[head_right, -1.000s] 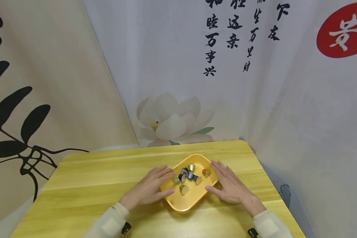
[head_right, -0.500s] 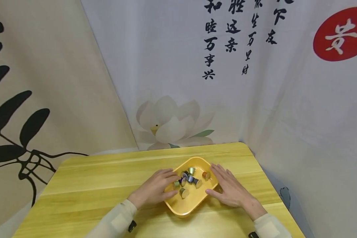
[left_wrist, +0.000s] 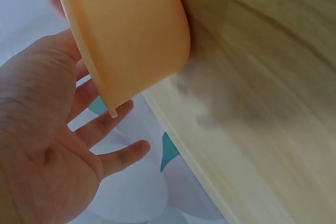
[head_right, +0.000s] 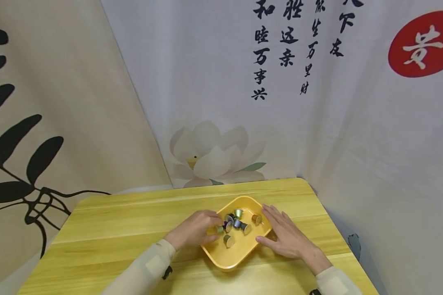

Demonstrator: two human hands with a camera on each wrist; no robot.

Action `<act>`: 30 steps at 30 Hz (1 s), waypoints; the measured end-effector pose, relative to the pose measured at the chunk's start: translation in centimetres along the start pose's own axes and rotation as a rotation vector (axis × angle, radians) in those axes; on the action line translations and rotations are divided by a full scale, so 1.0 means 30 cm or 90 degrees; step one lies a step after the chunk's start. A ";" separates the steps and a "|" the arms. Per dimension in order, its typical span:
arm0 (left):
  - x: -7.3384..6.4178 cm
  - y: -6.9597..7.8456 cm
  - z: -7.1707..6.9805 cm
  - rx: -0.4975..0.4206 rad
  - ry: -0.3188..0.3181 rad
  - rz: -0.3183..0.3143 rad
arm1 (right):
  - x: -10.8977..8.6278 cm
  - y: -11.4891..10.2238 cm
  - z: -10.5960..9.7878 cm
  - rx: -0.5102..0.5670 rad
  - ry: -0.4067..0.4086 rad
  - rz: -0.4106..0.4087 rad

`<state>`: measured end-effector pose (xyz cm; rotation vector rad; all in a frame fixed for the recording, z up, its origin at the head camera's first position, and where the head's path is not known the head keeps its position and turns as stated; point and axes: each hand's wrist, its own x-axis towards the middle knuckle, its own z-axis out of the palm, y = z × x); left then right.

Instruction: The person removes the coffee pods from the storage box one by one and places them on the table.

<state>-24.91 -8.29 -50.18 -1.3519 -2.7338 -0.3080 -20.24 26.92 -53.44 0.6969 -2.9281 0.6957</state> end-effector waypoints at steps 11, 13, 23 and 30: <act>0.025 -0.021 0.006 0.000 -0.023 -0.010 | -0.003 -0.004 -0.002 0.003 0.002 -0.007; 0.030 -0.024 0.010 0.003 -0.029 -0.009 | -0.003 -0.005 -0.001 0.001 0.003 -0.010; 0.047 -0.020 0.025 0.053 -0.055 -0.022 | -0.003 0.001 0.009 -0.016 0.006 -0.020; 0.056 -0.009 0.035 0.107 -0.076 -0.039 | -0.004 0.001 0.007 -0.011 0.004 -0.020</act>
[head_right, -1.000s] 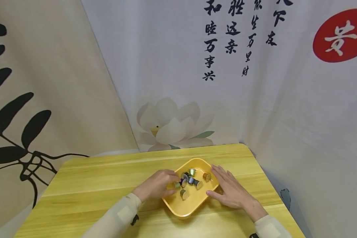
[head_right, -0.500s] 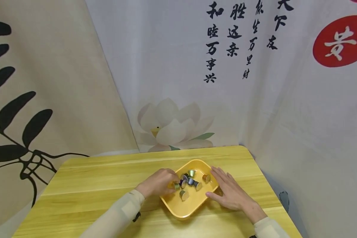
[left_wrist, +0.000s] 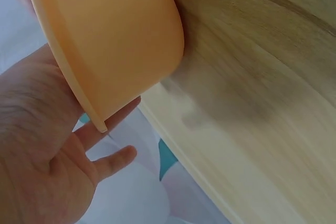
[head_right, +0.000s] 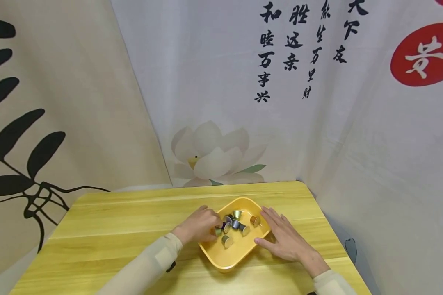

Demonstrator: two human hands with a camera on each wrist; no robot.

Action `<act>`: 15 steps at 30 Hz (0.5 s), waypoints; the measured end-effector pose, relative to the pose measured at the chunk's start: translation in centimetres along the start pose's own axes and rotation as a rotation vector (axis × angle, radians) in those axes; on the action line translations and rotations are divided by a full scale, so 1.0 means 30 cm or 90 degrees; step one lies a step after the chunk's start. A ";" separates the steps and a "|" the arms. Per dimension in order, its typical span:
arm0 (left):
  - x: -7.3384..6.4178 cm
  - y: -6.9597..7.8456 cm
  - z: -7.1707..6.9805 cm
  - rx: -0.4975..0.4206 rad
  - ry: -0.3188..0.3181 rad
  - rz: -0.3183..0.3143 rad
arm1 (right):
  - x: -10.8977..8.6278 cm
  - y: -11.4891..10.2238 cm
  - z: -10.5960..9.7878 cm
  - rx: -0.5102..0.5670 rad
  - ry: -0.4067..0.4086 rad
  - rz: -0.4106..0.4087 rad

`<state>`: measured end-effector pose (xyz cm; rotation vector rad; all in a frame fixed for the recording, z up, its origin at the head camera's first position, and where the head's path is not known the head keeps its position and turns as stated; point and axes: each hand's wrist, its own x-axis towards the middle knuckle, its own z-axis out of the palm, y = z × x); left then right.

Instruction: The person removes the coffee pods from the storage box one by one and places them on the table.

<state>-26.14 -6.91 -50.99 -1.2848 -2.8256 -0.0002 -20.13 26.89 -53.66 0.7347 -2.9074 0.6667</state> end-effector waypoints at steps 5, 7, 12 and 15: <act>0.000 -0.001 0.001 0.020 0.006 0.009 | 0.005 0.002 0.003 0.002 0.001 -0.001; -0.001 -0.002 0.001 0.017 0.008 0.011 | 0.005 0.002 0.002 0.005 0.001 0.000; -0.009 -0.006 -0.004 -0.016 0.008 0.014 | 0.005 0.002 0.002 0.008 -0.001 0.001; -0.019 -0.011 -0.013 -0.038 0.022 0.023 | 0.006 0.002 0.001 0.007 0.000 0.000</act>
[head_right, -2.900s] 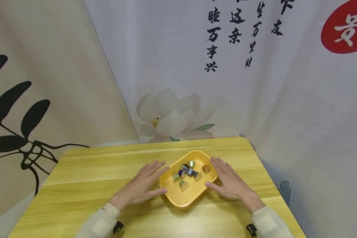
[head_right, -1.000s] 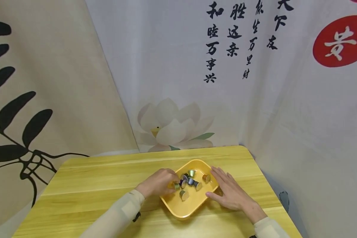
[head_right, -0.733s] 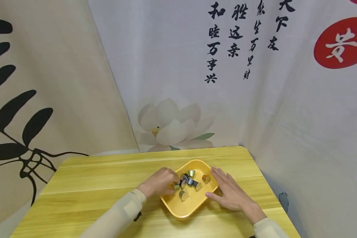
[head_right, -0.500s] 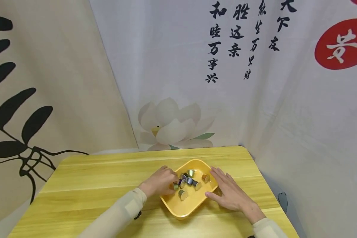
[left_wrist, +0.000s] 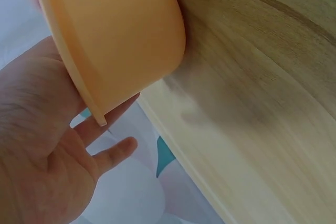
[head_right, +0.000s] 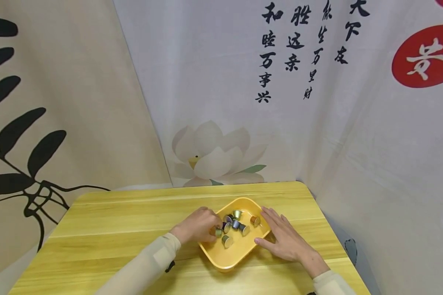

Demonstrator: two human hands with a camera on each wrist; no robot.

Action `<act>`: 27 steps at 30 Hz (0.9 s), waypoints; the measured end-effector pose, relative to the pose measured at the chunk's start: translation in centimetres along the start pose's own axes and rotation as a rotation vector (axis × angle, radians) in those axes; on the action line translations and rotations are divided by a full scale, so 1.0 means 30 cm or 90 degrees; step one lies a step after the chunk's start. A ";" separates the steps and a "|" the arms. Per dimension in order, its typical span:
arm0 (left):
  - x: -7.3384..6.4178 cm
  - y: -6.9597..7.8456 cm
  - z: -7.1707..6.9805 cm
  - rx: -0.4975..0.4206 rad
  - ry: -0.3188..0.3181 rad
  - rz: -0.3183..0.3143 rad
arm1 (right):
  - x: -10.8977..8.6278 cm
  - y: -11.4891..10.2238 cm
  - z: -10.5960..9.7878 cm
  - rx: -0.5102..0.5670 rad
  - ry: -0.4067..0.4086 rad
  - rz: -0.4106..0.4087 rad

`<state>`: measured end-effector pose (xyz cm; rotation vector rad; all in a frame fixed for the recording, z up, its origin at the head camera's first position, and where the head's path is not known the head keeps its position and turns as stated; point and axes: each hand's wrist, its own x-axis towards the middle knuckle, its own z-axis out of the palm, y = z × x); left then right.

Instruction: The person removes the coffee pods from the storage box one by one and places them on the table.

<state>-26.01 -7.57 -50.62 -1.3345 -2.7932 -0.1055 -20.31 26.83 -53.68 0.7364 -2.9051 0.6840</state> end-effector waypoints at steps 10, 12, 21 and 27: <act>-0.023 -0.031 -0.009 -0.120 0.047 0.025 | 0.012 -0.002 -0.004 -0.006 -0.006 0.002; -0.027 -0.035 -0.011 -0.139 0.047 0.014 | 0.014 -0.002 -0.005 -0.004 -0.007 0.003; -0.054 -0.033 -0.038 -0.173 0.087 -0.001 | 0.015 0.003 -0.004 -0.010 -0.008 0.002; -0.078 -0.035 -0.056 -0.197 0.136 -0.018 | 0.010 0.006 -0.005 -0.010 -0.012 0.004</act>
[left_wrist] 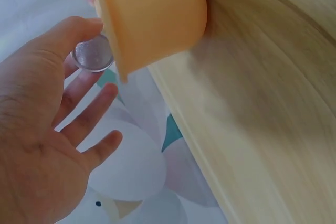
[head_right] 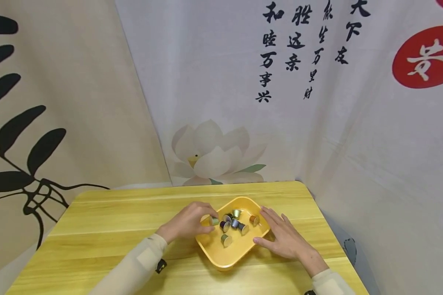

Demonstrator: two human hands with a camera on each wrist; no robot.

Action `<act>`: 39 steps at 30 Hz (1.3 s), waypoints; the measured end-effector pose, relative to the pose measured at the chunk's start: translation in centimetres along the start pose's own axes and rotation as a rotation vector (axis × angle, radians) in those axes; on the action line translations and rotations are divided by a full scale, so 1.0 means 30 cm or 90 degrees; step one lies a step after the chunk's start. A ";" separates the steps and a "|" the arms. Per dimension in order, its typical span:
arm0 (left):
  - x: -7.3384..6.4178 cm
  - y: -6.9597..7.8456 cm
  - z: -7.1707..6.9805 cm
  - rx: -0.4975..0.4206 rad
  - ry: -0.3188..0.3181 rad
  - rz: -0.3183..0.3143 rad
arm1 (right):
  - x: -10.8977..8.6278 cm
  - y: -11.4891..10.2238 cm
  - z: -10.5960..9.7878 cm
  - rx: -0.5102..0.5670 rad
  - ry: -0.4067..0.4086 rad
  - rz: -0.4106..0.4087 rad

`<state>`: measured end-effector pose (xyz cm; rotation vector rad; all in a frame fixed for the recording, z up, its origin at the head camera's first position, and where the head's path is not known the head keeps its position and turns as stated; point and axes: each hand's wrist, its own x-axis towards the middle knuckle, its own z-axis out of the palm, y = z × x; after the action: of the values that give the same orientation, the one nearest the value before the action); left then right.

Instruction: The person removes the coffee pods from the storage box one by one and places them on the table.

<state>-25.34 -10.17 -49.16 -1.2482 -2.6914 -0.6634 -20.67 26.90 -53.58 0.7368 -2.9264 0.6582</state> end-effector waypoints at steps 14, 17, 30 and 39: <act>-0.067 -0.019 -0.049 -0.040 0.036 -0.029 | -0.009 -0.014 -0.012 -0.007 -0.008 0.009; -0.090 -0.018 -0.060 -0.053 0.049 -0.029 | -0.008 -0.013 -0.013 -0.007 -0.007 0.005; -0.201 -0.053 -0.092 -0.055 0.108 -0.022 | -0.006 -0.017 -0.012 -0.008 0.000 0.003; -0.280 -0.076 -0.108 -0.059 0.130 -0.032 | -0.007 -0.014 -0.015 -0.007 0.002 0.002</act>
<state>-21.80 -18.76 -49.29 -1.0707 -2.5578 -0.8791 -20.31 26.83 -53.04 0.7293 -2.9273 0.6421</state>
